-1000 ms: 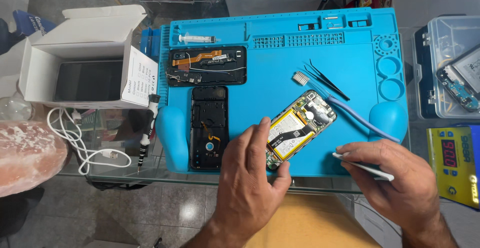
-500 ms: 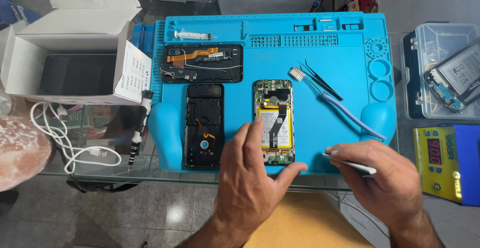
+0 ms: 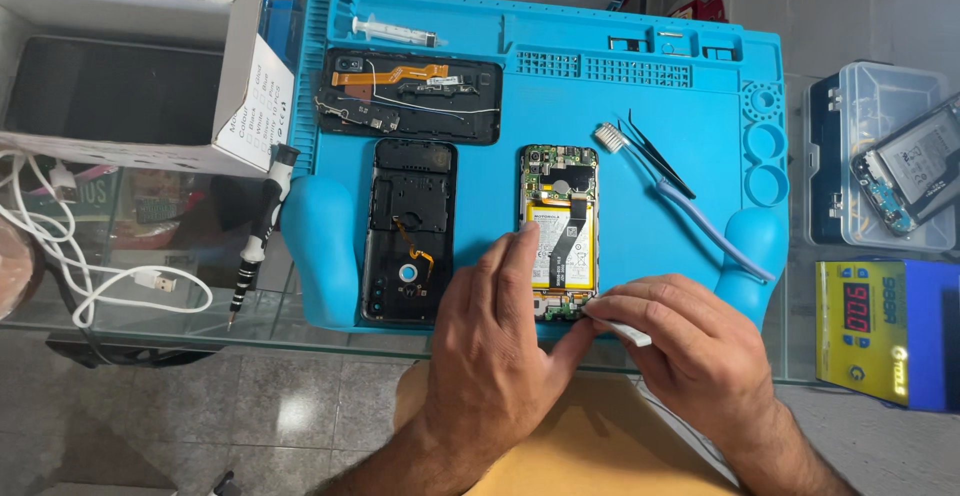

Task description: The person disassembles a smartphone on a blue work mat, using tweezers and a plastic spudger to remove internal components. They carefully lift and detach small parts from the motherboard and battery area, placing them on the mat.

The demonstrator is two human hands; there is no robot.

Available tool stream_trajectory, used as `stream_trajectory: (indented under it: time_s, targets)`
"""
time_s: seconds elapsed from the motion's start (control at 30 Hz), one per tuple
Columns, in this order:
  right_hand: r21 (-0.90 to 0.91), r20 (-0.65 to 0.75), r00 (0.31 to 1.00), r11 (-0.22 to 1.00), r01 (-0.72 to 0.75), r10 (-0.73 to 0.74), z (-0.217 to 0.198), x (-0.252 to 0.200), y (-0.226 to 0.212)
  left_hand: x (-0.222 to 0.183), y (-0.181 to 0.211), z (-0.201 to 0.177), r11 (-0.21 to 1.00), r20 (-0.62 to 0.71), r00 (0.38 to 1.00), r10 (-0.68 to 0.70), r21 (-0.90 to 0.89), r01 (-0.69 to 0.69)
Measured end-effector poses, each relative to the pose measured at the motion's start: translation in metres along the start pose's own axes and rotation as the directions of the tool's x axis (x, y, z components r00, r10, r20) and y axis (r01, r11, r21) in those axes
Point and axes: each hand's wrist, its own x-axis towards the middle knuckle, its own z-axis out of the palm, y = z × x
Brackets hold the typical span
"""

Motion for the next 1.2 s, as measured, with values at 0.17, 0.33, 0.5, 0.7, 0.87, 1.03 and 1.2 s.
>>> stream_trajectory:
  time_s: [0.17,0.33,0.5,0.7,0.87,1.03,1.2]
  targets:
    - [-0.026,0.02,0.998,0.998,-0.055,0.056,0.0,0.002,-0.002,0.0,-0.001,-0.001,1.0,-0.007,1.0,0.003,0.005,-0.003]
    - [-0.063,0.074,0.996,0.997,-0.054,0.059,-0.001,0.005,-0.002,0.002,-0.002,-0.003,1.0,-0.031,0.999,0.015,0.018,-0.014]
    - [-0.118,0.064,0.998,0.993,0.006,0.001,0.002,0.009,-0.006,0.002,-0.002,-0.005,1.0,-0.011,1.0,0.008,-0.003,-0.008]
    - [-0.179,0.055,0.998,0.984,0.025,-0.015,0.004,0.012,-0.01,0.002,-0.003,-0.003,1.0,-0.002,1.0,-0.009,0.006,0.009]
    - [-0.168,0.002,0.999,0.985,0.034,-0.034,0.006,0.001,-0.009,0.004,-0.002,-0.005,1.0,-0.008,1.0,0.003,-0.005,-0.003]
    - [-0.15,-0.06,0.996,0.987,0.062,-0.072,0.009,-0.002,-0.005,0.004,-0.002,-0.004,1.0,-0.004,1.0,0.009,0.01,-0.009]
    - [-0.111,-0.093,0.995,0.994,0.008,-0.018,0.008,-0.002,-0.004,0.002,-0.003,0.0,1.0,-0.01,1.0,-0.005,0.013,0.005]
